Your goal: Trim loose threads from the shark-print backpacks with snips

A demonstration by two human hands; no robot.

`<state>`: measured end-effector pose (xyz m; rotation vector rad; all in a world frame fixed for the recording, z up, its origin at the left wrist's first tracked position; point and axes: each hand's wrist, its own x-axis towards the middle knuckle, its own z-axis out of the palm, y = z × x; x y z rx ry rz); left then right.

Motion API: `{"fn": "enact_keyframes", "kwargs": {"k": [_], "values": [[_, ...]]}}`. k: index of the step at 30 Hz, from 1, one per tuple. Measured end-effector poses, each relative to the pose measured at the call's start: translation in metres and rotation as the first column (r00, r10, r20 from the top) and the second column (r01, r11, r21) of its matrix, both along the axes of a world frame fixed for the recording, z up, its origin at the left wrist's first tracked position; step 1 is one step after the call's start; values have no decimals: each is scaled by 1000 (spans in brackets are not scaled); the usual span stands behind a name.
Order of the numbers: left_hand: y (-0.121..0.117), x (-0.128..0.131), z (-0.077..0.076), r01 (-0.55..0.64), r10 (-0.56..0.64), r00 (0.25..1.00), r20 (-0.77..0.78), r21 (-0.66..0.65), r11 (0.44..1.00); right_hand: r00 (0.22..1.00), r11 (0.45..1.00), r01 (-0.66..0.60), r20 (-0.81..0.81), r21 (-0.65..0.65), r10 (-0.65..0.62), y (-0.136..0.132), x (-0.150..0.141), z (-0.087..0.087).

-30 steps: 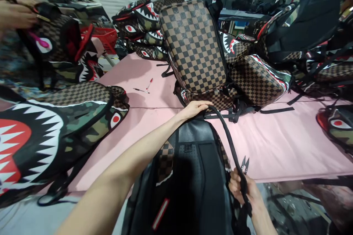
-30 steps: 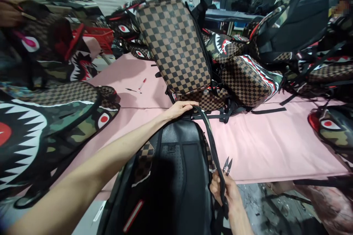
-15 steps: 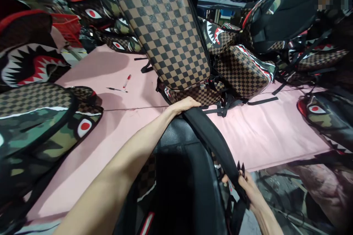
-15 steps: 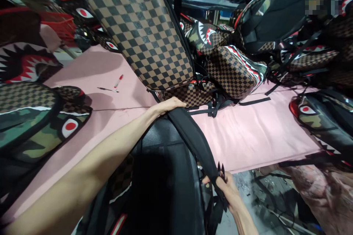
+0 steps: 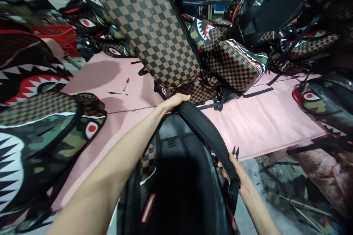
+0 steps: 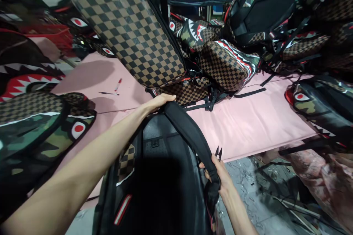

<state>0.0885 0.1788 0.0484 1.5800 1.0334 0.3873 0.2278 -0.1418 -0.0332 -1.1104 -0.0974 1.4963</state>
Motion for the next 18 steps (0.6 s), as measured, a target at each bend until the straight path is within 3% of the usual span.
{"fn": "enact_keyframes", "kwargs": {"k": [3, 5, 7, 9, 10, 12, 14, 16, 18], "values": [[-7, -7, 9, -44, 48, 997, -54, 76, 996, 998, 999, -32, -52, -5, 32, 0, 1, 0], [-28, -19, 13, -94, 145, 979, -146, 306, 947, 994, 998, -61, -87, 6, 62, -1, 1, 0], [-68, -36, 14, -66, 281, 926, -253, 624, 779, 989, 997, -72, -131, 8, 72, -2, 2, -1], [-126, -60, 13, 82, 371, 840, -396, 769, 634, 981, 997, -74, -180, -4, 72, -4, 4, -3], [-159, -73, 12, 177, 386, 791, -475, 781, 599, 976, 997, -79, -204, -13, 75, -5, 5, -3], [-226, -100, 6, 306, 365, 697, -617, 717, 627, 963, 994, -107, -250, -29, 97, -7, 6, -3], [-280, -125, -1, 329, 362, 618, -698, 647, 688, 949, 989, -145, -287, -36, 128, -9, 7, -1], [-310, -145, -2, 272, 384, 581, -718, 616, 739, 940, 985, -166, -309, -37, 147, -11, 7, 0], [-312, -161, 7, 162, 452, 571, -686, 633, 757, 936, 985, -171, -319, -32, 152, -12, 6, 2]]}}
